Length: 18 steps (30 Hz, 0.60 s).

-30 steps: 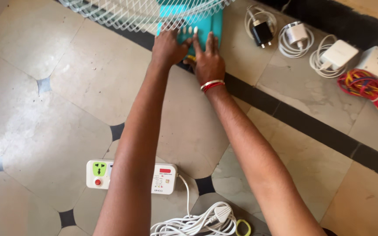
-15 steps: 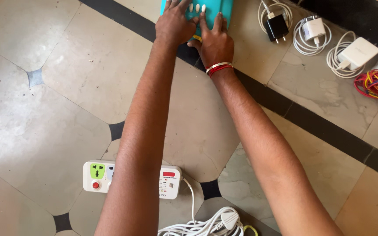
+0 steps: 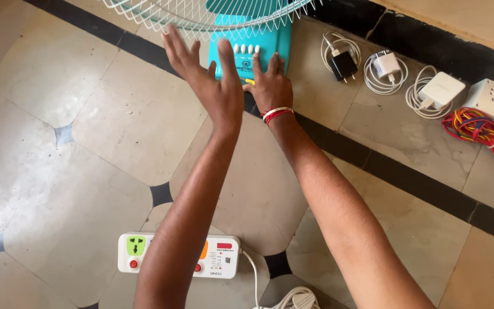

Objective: The person sits on the floor and uses a screwdriver to unscrew the casing of a white power strip. They then pick up a second power strip and repeatedly use the screwdriver to tighten or loosen screws on its back panel.

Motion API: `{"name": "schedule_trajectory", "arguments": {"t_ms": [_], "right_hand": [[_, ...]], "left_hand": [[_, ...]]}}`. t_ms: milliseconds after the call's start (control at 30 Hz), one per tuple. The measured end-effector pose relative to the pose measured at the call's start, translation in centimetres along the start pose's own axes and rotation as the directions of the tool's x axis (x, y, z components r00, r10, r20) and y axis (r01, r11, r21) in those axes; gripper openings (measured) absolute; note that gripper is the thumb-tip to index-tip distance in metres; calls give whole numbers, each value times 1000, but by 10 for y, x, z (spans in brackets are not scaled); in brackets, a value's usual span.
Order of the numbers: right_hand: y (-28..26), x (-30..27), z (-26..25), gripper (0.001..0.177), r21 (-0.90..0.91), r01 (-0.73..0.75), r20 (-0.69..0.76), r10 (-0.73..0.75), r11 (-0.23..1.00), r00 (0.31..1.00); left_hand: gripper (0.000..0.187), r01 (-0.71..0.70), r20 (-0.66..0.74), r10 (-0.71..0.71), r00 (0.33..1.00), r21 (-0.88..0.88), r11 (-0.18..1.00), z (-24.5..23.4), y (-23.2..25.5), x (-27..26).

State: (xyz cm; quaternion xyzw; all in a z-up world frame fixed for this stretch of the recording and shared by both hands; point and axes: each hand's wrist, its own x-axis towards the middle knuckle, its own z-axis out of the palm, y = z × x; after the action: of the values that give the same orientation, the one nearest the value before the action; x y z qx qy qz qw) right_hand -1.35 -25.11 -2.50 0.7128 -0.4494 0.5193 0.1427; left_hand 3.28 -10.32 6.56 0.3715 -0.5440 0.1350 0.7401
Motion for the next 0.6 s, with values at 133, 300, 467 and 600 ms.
{"name": "schedule_trajectory", "arguments": {"t_ms": [133,300,467,600], "right_hand": [[-6,2,-10,94,-18,-18,31,18,1000,999],[-2,0,-5,88,3,-25,64,25,1000,998],[9,-10,-31,77,52,1,131,-8,999,991],[24,-47,-77,60,152,-187,408,111,971,906]], "left_hand": [[81,159,-79,-160,984,-14,987,6,5,41],[74,80,-43,-73,996,179,981,-12,-15,49],[69,30,11,-32,999,146,989,-30,-13,37],[67,-27,215,-42,976,308,951,-99,21,-10]]}}
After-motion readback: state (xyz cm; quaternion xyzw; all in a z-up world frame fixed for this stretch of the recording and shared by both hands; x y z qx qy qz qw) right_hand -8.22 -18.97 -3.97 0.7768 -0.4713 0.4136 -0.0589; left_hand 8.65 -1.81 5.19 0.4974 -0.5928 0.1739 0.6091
